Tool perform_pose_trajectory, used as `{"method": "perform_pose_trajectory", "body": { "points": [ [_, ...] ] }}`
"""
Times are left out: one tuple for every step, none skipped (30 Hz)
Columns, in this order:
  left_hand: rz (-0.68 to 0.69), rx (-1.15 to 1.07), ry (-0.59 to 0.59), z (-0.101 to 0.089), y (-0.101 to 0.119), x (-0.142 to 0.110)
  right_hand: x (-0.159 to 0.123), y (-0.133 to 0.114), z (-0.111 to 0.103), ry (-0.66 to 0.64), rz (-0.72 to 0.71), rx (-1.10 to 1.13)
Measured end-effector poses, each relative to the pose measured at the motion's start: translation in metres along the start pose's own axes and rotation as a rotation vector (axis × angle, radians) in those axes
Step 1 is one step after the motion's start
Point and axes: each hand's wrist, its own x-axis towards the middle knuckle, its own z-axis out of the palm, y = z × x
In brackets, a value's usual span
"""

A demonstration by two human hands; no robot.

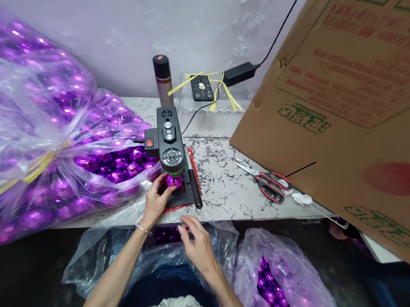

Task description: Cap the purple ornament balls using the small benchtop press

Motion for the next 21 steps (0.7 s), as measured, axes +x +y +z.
{"method": "perform_pose_trajectory", "body": {
  "points": [
    [-0.012, -0.017, -0.004, 0.001, -0.001, 0.0, -0.002, 0.0, 0.0, 0.005, 0.008, 0.002],
    [-0.023, -0.033, -0.005, 0.003, -0.002, 0.001, -0.002, 0.001, -0.001, 0.009, 0.011, 0.003],
    [-0.032, -0.047, -0.006, 0.004, -0.003, 0.001, -0.002, 0.001, -0.002, 0.012, 0.009, 0.001],
    [-0.036, -0.056, -0.005, 0.005, -0.004, 0.001, -0.002, 0.001, -0.002, 0.015, 0.007, -0.002],
    [-0.037, -0.06, -0.005, 0.006, -0.005, 0.001, -0.001, 0.001, -0.003, 0.016, 0.002, -0.007],
    [-0.034, -0.059, -0.006, 0.006, -0.006, 0.001, 0.001, 0.001, -0.004, 0.018, -0.002, -0.013],
    [-0.029, -0.057, -0.006, 0.006, -0.006, 0.002, 0.002, 0.0, -0.005, 0.018, -0.008, -0.02],
    [-0.023, -0.053, -0.007, 0.007, -0.007, 0.003, 0.004, 0.0, -0.007, 0.017, -0.015, -0.028],
    [-0.014, -0.047, -0.009, 0.007, -0.007, 0.003, 0.005, 0.0, -0.009, 0.017, -0.023, -0.037],
    [-0.003, -0.04, -0.013, 0.007, -0.007, 0.004, 0.007, -0.001, -0.011, 0.017, -0.032, -0.047],
    [0.009, -0.033, -0.017, 0.007, -0.008, 0.005, 0.009, -0.002, -0.013, 0.02, -0.04, -0.057],
    [0.021, -0.028, -0.02, 0.008, -0.008, 0.007, 0.01, -0.003, -0.015, 0.024, -0.044, -0.066],
    [0.033, -0.025, -0.021, 0.008, -0.008, 0.008, 0.012, -0.003, -0.017, 0.029, -0.046, -0.073],
    [0.043, -0.022, -0.022, 0.009, -0.009, 0.009, 0.013, -0.004, -0.019, 0.035, -0.045, -0.079],
    [0.05, -0.018, -0.021, 0.009, -0.009, 0.011, 0.015, -0.005, -0.021, 0.041, -0.044, -0.081],
    [0.056, -0.012, -0.021, 0.01, -0.01, 0.012, 0.016, -0.006, -0.022, 0.047, -0.043, -0.084],
    [0.065, -0.005, -0.024, 0.01, -0.01, 0.013, 0.017, -0.006, -0.024, 0.052, -0.044, -0.086],
    [0.075, 0.002, -0.029, 0.009, -0.011, 0.015, 0.018, -0.006, -0.025, 0.057, -0.046, -0.09],
    [0.084, 0.008, -0.035, 0.009, -0.011, 0.016, 0.018, -0.007, -0.026, 0.061, -0.048, -0.096],
    [0.09, 0.01, -0.04, 0.008, -0.011, 0.016, 0.018, -0.007, -0.027, 0.066, -0.05, -0.103],
    [0.093, 0.012, -0.045, 0.007, -0.011, 0.016, 0.018, -0.006, -0.027, 0.069, -0.05, -0.11]
  ]
}}
